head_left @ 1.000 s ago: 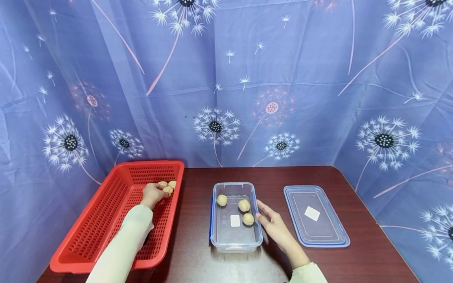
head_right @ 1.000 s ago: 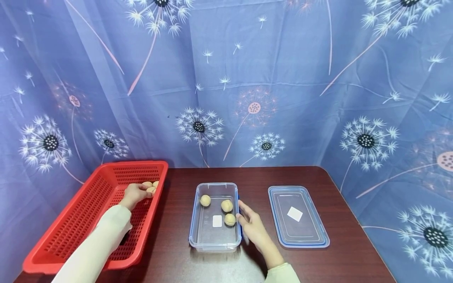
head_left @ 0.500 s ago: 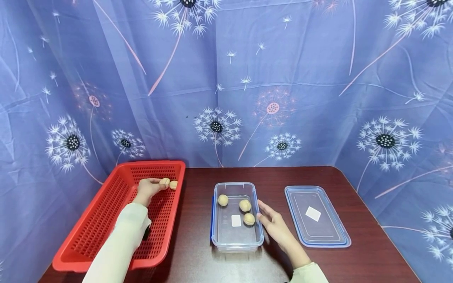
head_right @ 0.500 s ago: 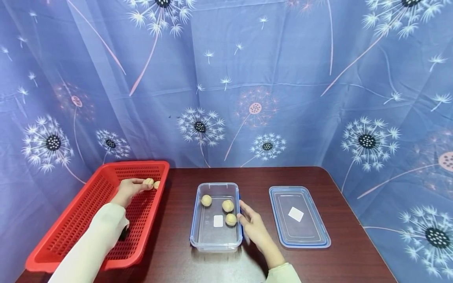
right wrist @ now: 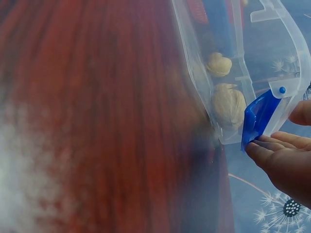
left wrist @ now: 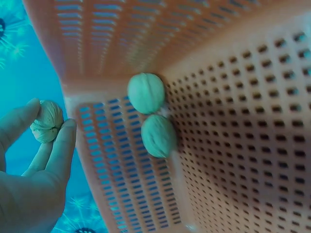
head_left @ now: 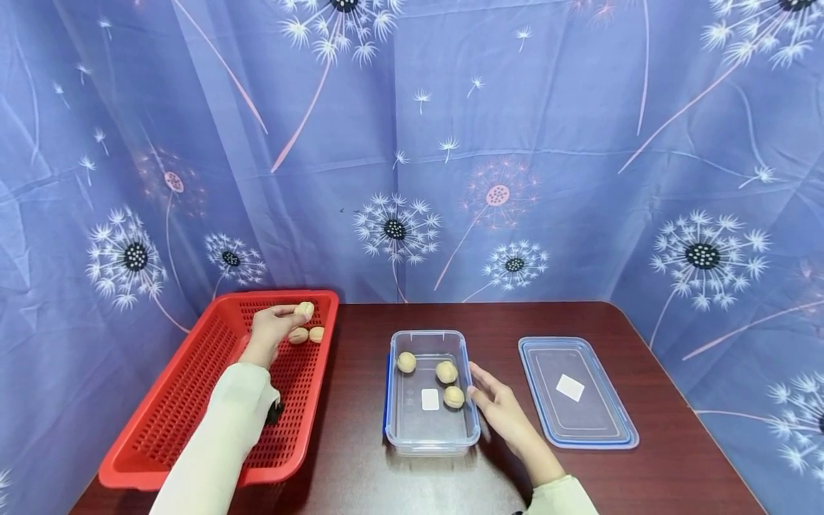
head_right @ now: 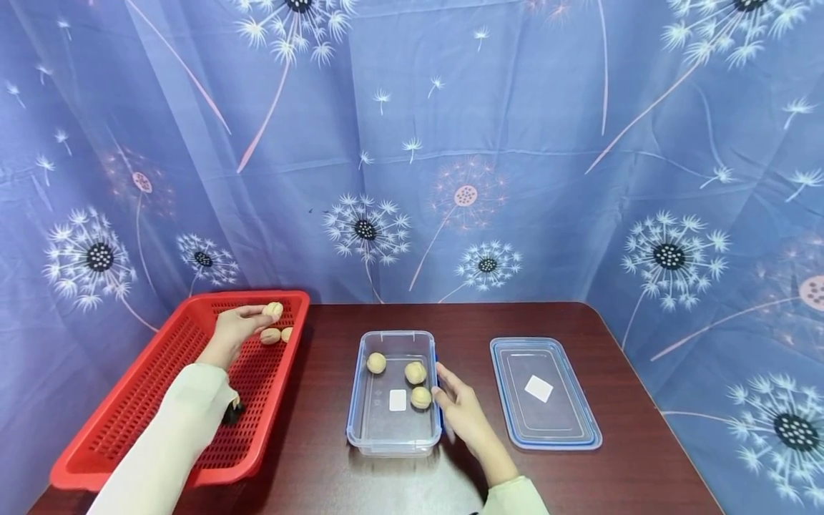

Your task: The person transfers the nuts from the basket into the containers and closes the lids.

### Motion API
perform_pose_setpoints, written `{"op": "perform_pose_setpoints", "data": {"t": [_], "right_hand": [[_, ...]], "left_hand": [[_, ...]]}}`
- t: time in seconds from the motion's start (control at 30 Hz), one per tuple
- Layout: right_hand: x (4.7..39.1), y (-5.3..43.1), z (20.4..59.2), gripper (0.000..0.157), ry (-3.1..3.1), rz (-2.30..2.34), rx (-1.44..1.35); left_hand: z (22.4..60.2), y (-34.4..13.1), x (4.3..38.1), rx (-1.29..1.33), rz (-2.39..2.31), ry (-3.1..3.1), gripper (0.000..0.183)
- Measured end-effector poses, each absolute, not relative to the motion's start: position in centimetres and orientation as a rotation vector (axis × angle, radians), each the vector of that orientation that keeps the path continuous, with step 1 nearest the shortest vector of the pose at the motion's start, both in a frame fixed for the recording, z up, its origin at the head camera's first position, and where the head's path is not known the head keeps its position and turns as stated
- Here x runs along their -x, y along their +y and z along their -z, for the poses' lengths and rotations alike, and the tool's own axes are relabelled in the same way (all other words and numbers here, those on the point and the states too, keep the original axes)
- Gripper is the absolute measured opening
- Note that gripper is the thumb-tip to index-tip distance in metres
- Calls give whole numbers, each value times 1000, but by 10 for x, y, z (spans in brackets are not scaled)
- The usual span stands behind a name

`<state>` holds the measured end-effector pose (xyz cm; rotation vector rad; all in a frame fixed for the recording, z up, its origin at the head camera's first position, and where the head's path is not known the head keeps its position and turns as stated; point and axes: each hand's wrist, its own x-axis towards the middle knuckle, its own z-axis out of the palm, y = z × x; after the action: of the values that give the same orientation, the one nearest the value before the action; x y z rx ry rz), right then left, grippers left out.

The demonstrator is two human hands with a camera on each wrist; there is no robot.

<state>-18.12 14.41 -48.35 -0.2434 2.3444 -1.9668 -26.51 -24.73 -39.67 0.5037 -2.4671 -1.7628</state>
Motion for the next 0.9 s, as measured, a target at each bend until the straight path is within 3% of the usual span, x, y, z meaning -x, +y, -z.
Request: {"op": "perform_pose_setpoints", "data": {"t": [0.9], "right_hand": [[182, 145, 486, 50, 2334, 1980, 262]], "left_hand": [[351, -191, 249, -308, 1954, -2311, 46]]}}
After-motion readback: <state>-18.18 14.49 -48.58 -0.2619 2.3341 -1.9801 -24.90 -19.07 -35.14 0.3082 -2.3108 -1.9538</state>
